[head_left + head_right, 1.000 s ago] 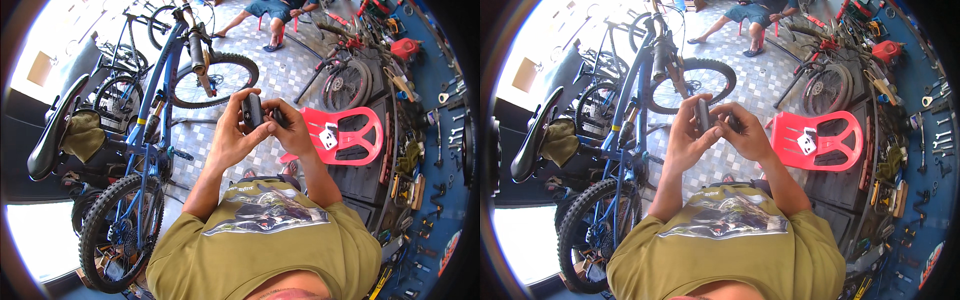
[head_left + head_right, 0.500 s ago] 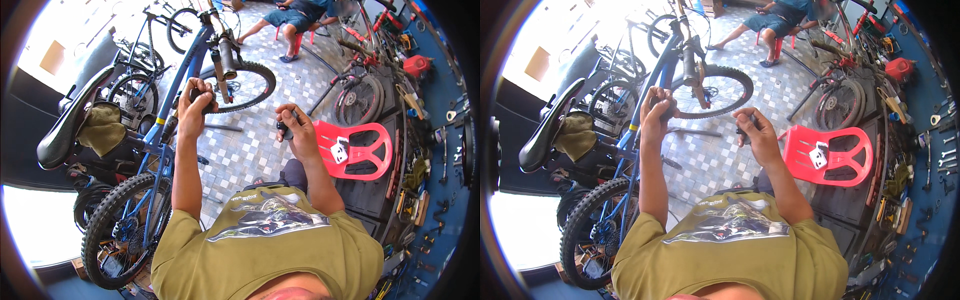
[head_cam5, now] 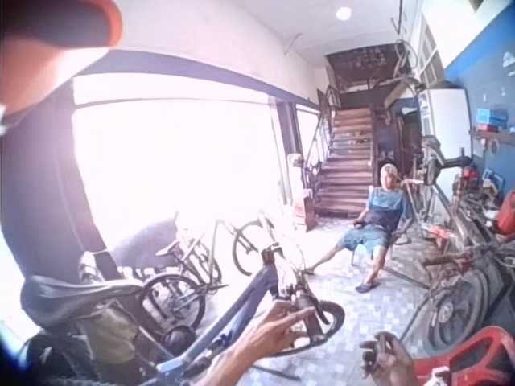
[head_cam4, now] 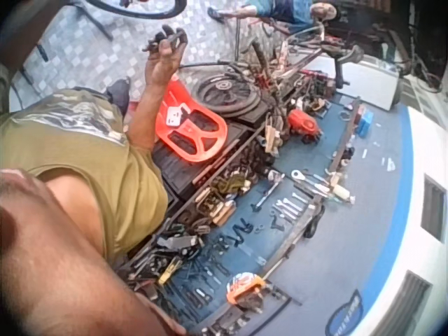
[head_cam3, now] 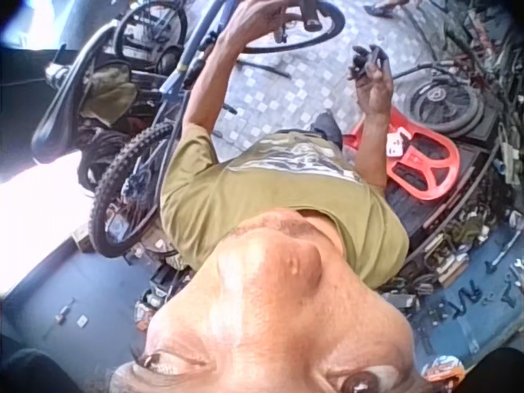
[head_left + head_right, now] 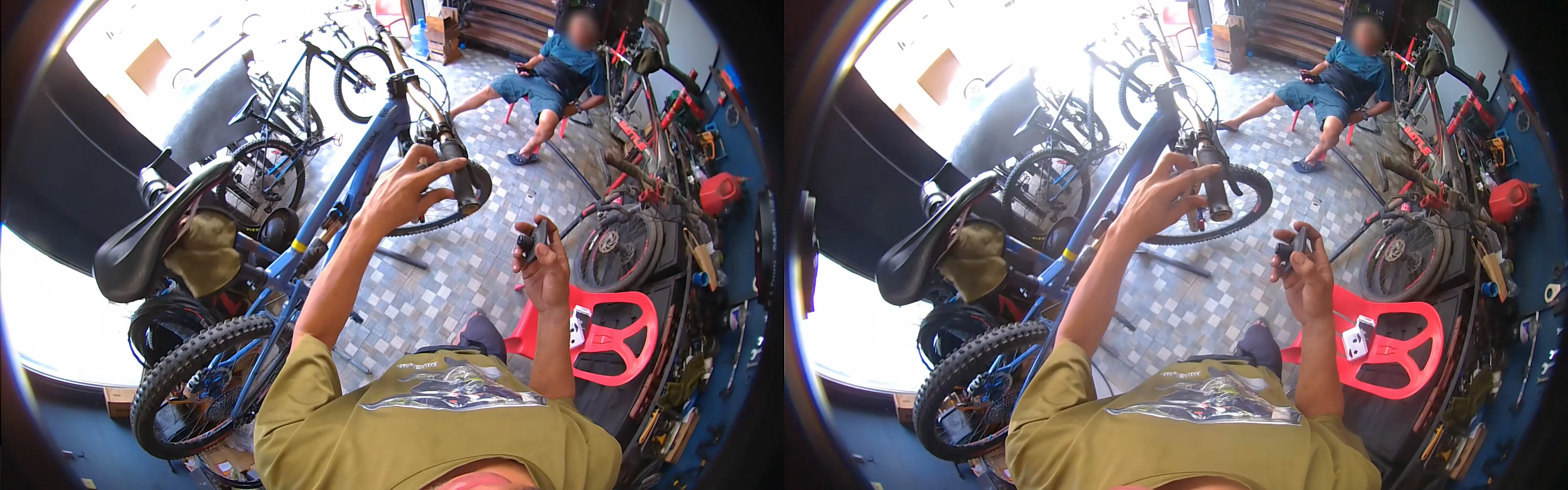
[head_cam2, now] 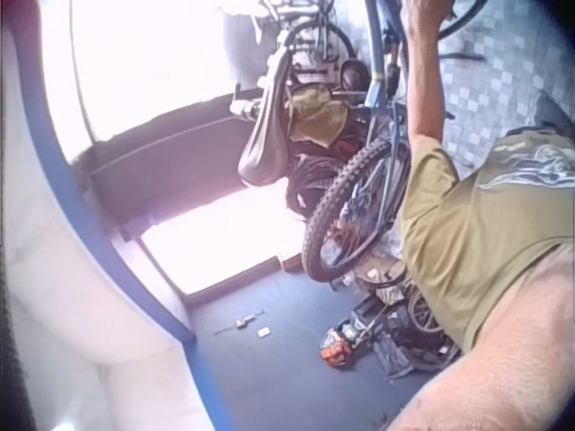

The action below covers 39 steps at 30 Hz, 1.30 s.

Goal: The person assembles a bicycle handlebar grip, then uses a screwdriver and a yellow multi-tool to tighten the grip and brake lever on the handlebar. The person works in a cluttered workshop with other bicycles and tools visible.

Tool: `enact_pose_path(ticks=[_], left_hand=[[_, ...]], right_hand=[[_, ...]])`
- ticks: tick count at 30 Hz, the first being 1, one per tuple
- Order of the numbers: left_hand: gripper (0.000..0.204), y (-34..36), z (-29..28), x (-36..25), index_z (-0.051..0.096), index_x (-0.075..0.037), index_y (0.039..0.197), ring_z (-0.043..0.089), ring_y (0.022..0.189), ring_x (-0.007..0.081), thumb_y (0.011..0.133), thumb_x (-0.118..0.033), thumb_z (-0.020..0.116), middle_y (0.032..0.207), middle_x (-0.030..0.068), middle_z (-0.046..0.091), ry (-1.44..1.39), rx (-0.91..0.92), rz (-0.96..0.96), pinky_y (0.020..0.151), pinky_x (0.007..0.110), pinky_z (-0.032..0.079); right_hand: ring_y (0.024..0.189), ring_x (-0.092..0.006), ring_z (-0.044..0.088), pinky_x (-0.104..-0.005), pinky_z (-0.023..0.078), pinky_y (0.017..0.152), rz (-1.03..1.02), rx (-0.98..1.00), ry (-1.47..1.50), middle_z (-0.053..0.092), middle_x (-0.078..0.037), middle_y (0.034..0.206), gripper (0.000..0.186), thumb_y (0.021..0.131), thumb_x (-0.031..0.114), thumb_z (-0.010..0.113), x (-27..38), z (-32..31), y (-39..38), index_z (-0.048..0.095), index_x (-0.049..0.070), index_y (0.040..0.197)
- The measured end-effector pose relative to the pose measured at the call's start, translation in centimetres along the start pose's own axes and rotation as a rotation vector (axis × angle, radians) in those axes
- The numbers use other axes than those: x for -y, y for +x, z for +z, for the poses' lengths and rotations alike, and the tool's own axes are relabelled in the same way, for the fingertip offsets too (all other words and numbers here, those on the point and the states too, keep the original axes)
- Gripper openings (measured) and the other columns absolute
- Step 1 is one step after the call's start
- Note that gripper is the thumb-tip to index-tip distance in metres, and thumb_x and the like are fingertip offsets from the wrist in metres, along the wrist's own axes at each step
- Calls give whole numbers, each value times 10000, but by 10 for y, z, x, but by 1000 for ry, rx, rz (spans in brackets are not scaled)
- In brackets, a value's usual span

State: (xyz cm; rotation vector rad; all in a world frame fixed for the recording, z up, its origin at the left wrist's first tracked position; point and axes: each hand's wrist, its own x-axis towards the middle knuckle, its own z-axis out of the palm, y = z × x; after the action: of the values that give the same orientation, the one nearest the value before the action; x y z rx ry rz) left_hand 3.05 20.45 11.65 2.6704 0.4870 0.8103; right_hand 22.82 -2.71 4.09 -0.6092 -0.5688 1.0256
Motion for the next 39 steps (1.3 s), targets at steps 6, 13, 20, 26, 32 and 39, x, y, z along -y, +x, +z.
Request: enact_pose_path(ticks=[6, 13, 20, 26, 32, 39], left_hand=[[481, 90, 55, -17, 691, -291, 1306, 726, 937, 272, 854, -411, 799, 1394, 90, 566, 99, 2, 73, 802, 410, 588], [444, 188, 130, -26, 682, -131, 1231, 707, 976, 340, 856, -331, 810, 1302, 107, 605, -34, -110, -119, 768, 439, 577], [435, 229, 159, -15, 661, -130, 1242, 698, 753, 269, 866, -290, 812, 1299, 92, 601, -41, -180, -176, 676, 408, 572], [426, 234, 162, -16, 657, -118, 1243, 709, 835, 317, 872, -262, 808, 1311, 117, 594, -63, -190, -213, 700, 425, 583], [450, 236, 168, -8, 637, -111, 1274, 730, 840, 223, 866, -174, 818, 1330, 95, 579, -29, -226, -152, 645, 348, 608], [467, 236, 169, -12, 618, -96, 1295, 731, 895, 246, 868, -114, 805, 1369, 133, 539, -101, -197, -191, 680, 342, 622]], right_hand=[[956, -214, 687, -302, 600, 682, -84, -44, -109, 546, -122, 1323, 672, 968, 132, 655, 29, -43, 68, 336, 112, 1559], [879, -119, 640, -239, 527, 690, -229, -73, -289, 625, -150, 1328, 820, 913, 310, 806, 86, -100, 155, 346, 64, 1545], [964, -89, 653, -224, 563, 821, -281, -113, -460, 530, -116, 1337, 732, 858, 17, 827, 114, -126, 215, 451, 26, 1486], [981, -112, 687, -227, 581, 818, -281, -83, -560, 544, -127, 1302, 736, 841, 19, 843, 112, -127, 237, 469, 19, 1475], [985, -138, 708, -241, 599, 807, -298, -74, -606, 555, -143, 1307, 768, 816, 48, 869, 111, -125, 241, 476, 20, 1475], [978, -147, 715, -245, 609, 797, -300, -85, -624, 561, -135, 1304, 764, 811, 27, 865, 109, -118, 243, 487, 22, 1475]])
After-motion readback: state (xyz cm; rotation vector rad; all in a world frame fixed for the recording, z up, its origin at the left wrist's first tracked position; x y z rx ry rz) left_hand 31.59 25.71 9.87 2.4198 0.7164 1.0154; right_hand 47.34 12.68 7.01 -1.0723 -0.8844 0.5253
